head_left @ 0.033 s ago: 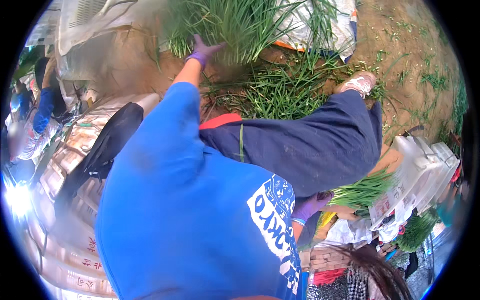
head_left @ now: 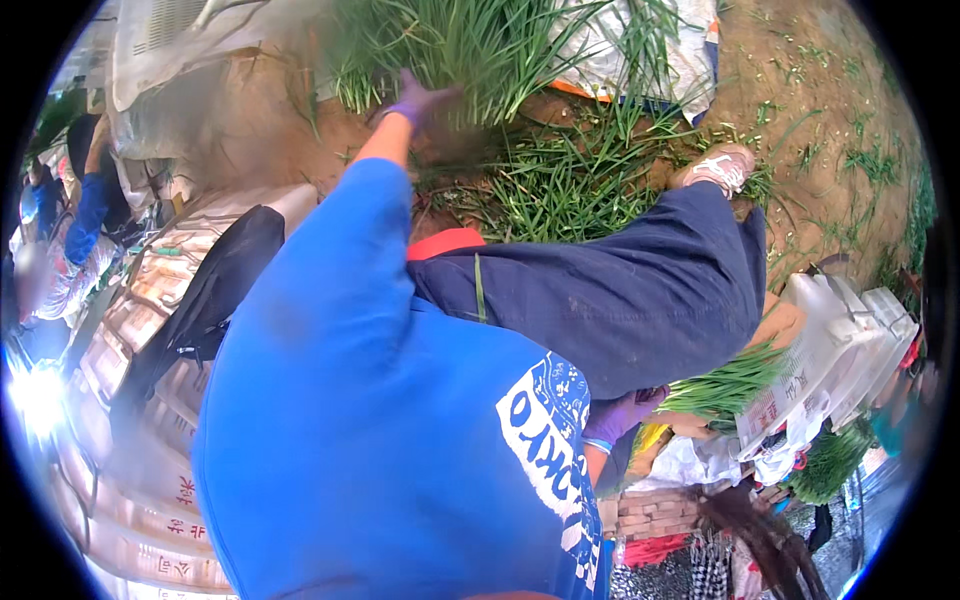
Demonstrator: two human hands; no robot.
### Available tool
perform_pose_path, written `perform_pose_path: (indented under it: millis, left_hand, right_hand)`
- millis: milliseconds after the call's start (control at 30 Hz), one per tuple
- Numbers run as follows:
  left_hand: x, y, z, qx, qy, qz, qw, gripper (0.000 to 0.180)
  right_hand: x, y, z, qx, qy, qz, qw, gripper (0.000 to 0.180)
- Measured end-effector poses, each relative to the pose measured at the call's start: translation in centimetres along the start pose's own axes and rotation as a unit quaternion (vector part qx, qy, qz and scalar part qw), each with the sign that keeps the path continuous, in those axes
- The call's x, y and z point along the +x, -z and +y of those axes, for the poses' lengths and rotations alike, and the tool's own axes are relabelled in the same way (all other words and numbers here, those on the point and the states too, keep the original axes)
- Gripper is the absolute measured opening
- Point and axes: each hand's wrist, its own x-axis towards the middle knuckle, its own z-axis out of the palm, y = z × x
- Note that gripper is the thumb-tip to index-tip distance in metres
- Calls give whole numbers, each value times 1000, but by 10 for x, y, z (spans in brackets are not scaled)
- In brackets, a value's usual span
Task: The person gathers bunches of green chives from a pile, aligns the ends, and ties them together using red strings while sitting on a dirt floor.
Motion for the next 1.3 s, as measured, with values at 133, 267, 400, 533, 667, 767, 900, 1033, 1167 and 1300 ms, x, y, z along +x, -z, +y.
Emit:
perform_pose_path:
  millis: [133,267,400,533,667,767,900,1033,1167,1300]
  left_hand:
    - [-39,-95,44,86,31,170,981,132]
    - [-68,-124,75,184,74,260,945,118]
    - [-50,-100,50,152,-32,190,969,108]
    - [1,-35,-14,-128,-151,-85,976,86]
    - [-12,-16,3,-183,-12,-120,976,66]
    - [3,-15,-16,33,-116,-198,973,77]
    - [-14,-20,40,184,48,-217,958,101]
    - [-57,-19,83,387,-77,27,918,97]
    - [-49,-37,49,256,-26,52,965,104]
    - [-1,-31,-3,51,230,-121,964,34]
  right_hand:
    - [30,26,18,212,-199,1,957,42]
    - [22,6,7,39,-125,24,991,42]
    - [14,-1,2,-7,-116,30,993,42]
    - [7,-5,-1,-21,-122,29,992,43]
    - [2,-4,3,-29,-123,26,992,44]
    - [0,7,17,-36,-98,9,994,44]
    - [-2,12,21,-60,5,-24,998,44]
    - [6,24,28,-74,45,-50,995,45]
    - [1,17,27,35,-17,-34,999,47]
    - [-5,15,23,13,-13,-13,1000,50]
